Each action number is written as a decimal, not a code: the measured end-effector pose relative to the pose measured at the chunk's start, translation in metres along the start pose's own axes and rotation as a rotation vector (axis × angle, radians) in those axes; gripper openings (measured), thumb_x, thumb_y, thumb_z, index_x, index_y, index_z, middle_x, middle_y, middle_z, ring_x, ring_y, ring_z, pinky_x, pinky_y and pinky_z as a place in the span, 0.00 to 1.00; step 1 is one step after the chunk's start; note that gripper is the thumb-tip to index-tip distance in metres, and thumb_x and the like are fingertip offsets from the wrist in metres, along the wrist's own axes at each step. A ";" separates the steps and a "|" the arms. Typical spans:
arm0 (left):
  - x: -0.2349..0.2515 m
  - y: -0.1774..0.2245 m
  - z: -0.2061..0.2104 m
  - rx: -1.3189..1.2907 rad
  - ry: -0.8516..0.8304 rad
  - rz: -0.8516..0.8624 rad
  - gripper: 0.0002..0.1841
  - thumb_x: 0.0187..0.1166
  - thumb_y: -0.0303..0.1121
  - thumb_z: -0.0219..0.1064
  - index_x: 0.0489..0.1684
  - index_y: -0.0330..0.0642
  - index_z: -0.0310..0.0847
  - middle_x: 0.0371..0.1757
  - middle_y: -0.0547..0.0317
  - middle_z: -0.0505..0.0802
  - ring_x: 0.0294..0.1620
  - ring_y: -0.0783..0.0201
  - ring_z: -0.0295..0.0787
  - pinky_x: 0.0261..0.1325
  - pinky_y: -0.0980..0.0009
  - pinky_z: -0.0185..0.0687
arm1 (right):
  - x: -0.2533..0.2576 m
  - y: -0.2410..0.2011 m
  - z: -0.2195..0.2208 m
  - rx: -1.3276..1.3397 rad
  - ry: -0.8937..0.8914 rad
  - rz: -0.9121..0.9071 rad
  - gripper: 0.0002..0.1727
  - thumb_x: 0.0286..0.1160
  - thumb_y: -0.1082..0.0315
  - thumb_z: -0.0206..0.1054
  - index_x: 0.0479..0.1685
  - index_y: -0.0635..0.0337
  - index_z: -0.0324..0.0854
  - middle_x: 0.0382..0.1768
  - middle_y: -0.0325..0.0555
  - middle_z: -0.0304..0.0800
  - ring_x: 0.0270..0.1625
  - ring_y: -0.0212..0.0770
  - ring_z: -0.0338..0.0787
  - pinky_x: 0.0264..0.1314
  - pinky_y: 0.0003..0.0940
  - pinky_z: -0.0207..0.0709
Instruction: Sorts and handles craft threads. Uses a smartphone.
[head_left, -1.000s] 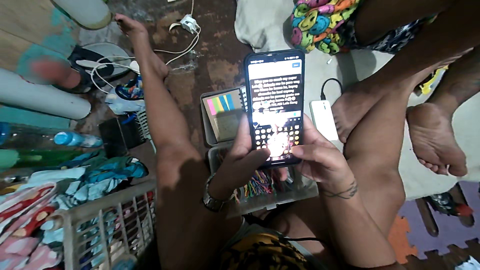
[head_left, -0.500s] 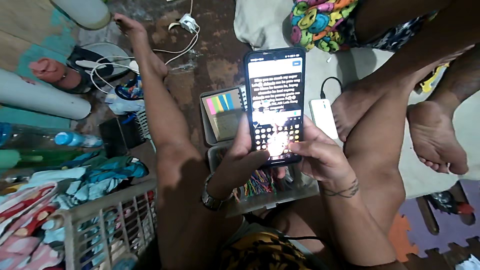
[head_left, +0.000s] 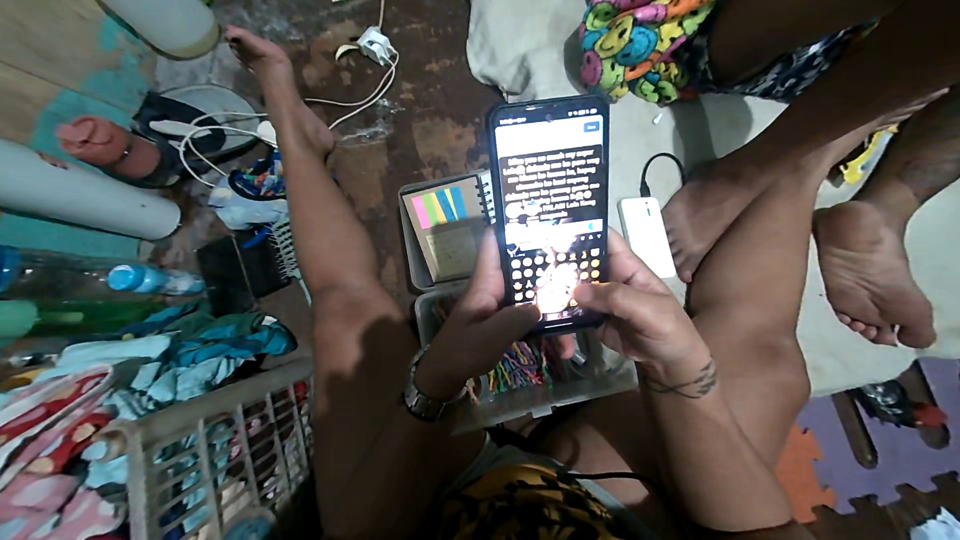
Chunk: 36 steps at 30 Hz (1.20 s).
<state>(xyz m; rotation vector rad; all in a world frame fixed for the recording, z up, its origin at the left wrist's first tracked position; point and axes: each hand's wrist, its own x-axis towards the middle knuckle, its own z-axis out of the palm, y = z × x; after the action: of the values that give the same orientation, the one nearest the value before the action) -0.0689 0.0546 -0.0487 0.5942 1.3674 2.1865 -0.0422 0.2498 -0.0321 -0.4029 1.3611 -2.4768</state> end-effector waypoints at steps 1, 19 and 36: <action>0.000 -0.001 0.000 0.009 0.013 -0.005 0.39 0.74 0.23 0.57 0.89 0.53 0.45 0.63 0.58 0.86 0.54 0.67 0.90 0.55 0.69 0.89 | 0.000 0.000 0.000 0.000 0.003 0.001 0.26 0.78 0.76 0.53 0.75 0.44 0.64 0.48 0.41 0.92 0.34 0.33 0.93 0.30 0.26 0.89; -0.003 0.005 0.004 0.030 -0.012 0.041 0.38 0.74 0.24 0.59 0.86 0.56 0.45 0.61 0.69 0.87 0.54 0.74 0.90 0.57 0.73 0.89 | 0.000 0.001 0.004 -0.113 0.069 -0.001 0.25 0.78 0.72 0.60 0.73 0.43 0.64 0.45 0.36 0.92 0.30 0.29 0.91 0.26 0.21 0.87; 0.000 0.004 0.000 0.108 -0.129 -0.238 0.37 0.73 0.25 0.59 0.86 0.51 0.50 0.58 0.69 0.89 0.48 0.76 0.90 0.44 0.78 0.90 | 0.008 -0.010 -0.009 -0.021 0.361 -0.154 0.20 0.82 0.59 0.49 0.70 0.47 0.72 0.53 0.37 0.91 0.51 0.32 0.92 0.50 0.32 0.89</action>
<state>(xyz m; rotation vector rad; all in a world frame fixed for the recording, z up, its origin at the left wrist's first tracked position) -0.0694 0.0533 -0.0455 0.5691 1.4158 1.8640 -0.0542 0.2585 -0.0278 -0.0652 1.5401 -2.7645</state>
